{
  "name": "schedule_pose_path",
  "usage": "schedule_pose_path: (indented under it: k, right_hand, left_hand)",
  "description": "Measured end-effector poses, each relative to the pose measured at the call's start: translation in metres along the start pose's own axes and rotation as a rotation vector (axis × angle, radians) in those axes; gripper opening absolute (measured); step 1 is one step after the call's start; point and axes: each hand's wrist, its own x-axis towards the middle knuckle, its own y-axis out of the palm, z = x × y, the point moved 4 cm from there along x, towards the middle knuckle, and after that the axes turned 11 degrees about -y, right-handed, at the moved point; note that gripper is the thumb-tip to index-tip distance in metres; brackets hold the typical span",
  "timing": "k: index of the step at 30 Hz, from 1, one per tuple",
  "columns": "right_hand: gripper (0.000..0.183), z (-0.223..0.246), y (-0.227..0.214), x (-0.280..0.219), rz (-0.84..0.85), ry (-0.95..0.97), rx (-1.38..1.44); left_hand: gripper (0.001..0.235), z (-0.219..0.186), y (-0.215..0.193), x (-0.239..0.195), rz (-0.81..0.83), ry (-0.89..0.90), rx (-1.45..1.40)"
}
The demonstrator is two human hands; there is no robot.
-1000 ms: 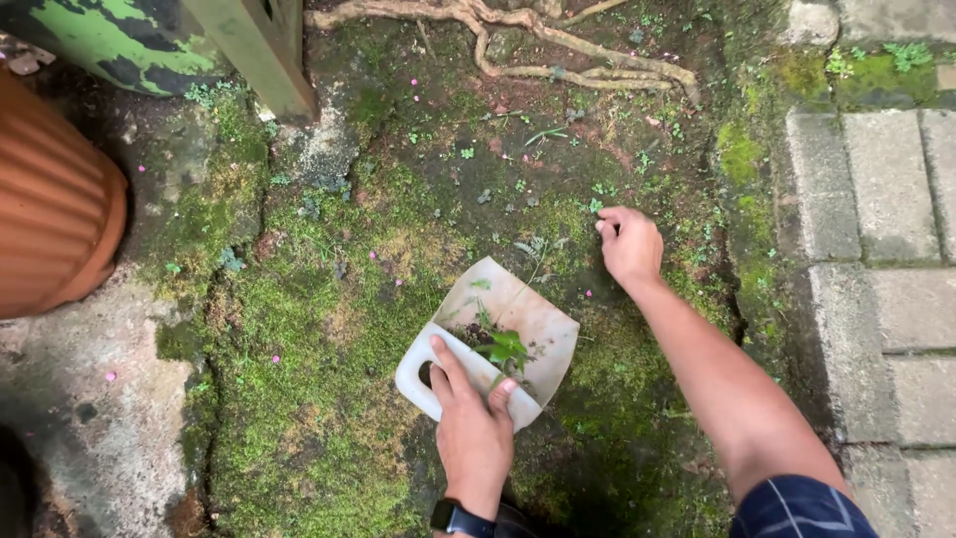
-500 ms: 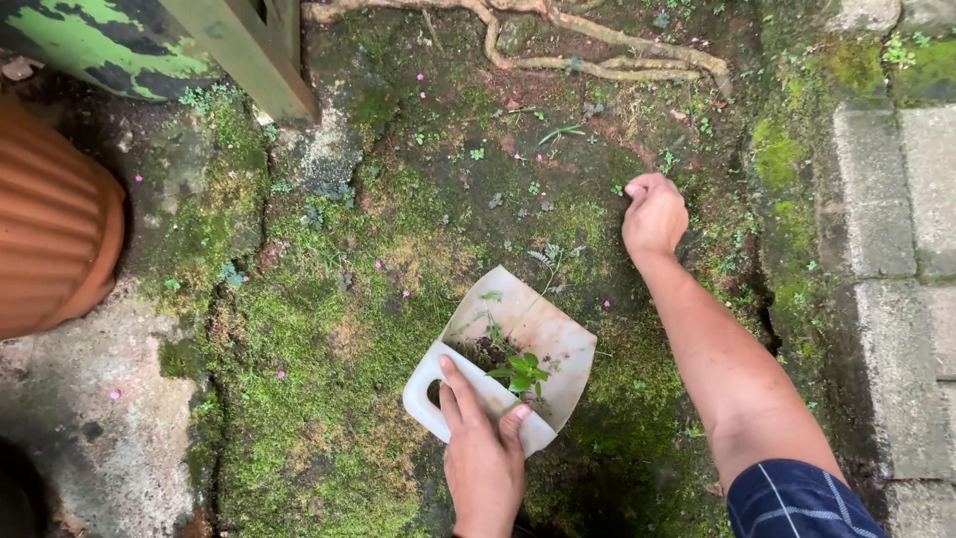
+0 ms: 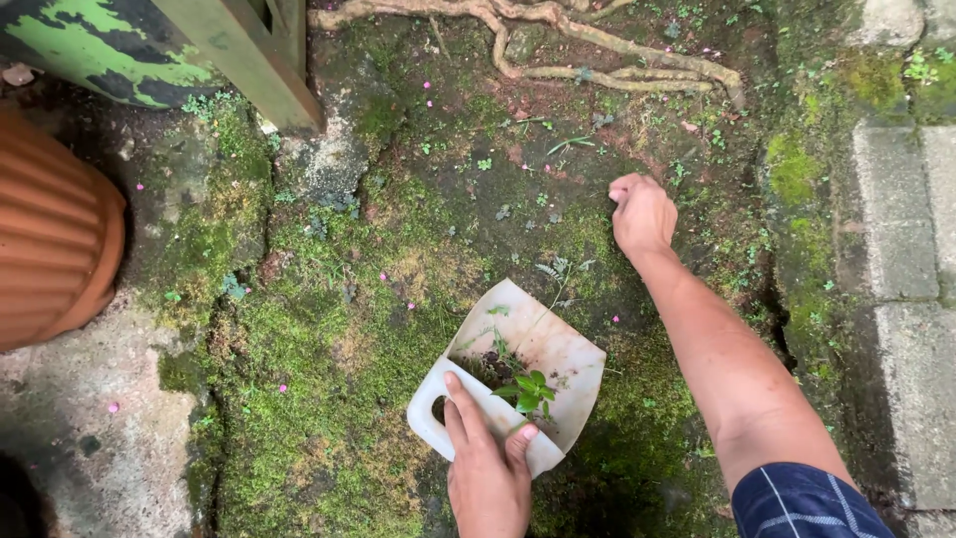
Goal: The person holds a cut plastic jug and picks small green seedlings, moss and debris from the mossy ground, placing them into the jug. They move along the ground collecting items one at a time and press the gathered plants down into the jug.
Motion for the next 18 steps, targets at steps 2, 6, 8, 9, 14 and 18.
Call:
schedule_pose_path:
  k: [2,6,8,9,14,18]
  right_hand:
    - [0.023,0.01,-0.002,-0.003,0.0,-0.081,0.042]
    - [0.021,0.024,-0.005,-0.004,0.011,-0.084,0.056]
    - [0.019,0.022,-0.001,-0.003,0.009,-0.08,0.037]
    - [0.017,0.02,0.0,-0.003,0.01,-0.074,0.016]
    - [0.016,0.052,-0.024,-0.03,-0.083,-0.138,0.148]
    - [0.011,0.097,-0.061,-0.094,0.039,-0.101,0.421]
  left_hand:
    - [0.116,0.002,0.002,0.002,-0.006,0.0,0.017]
    - [0.116,0.004,0.002,0.001,-0.026,0.042,0.018]
    - [0.116,0.004,0.002,0.002,-0.026,0.04,0.036]
    - [0.115,0.004,0.003,0.002,-0.023,0.037,0.054]
    - [0.115,0.0,-0.003,-0.004,-0.016,0.057,0.021]
    - [0.111,0.005,-0.006,-0.01,-0.052,0.155,-0.058]
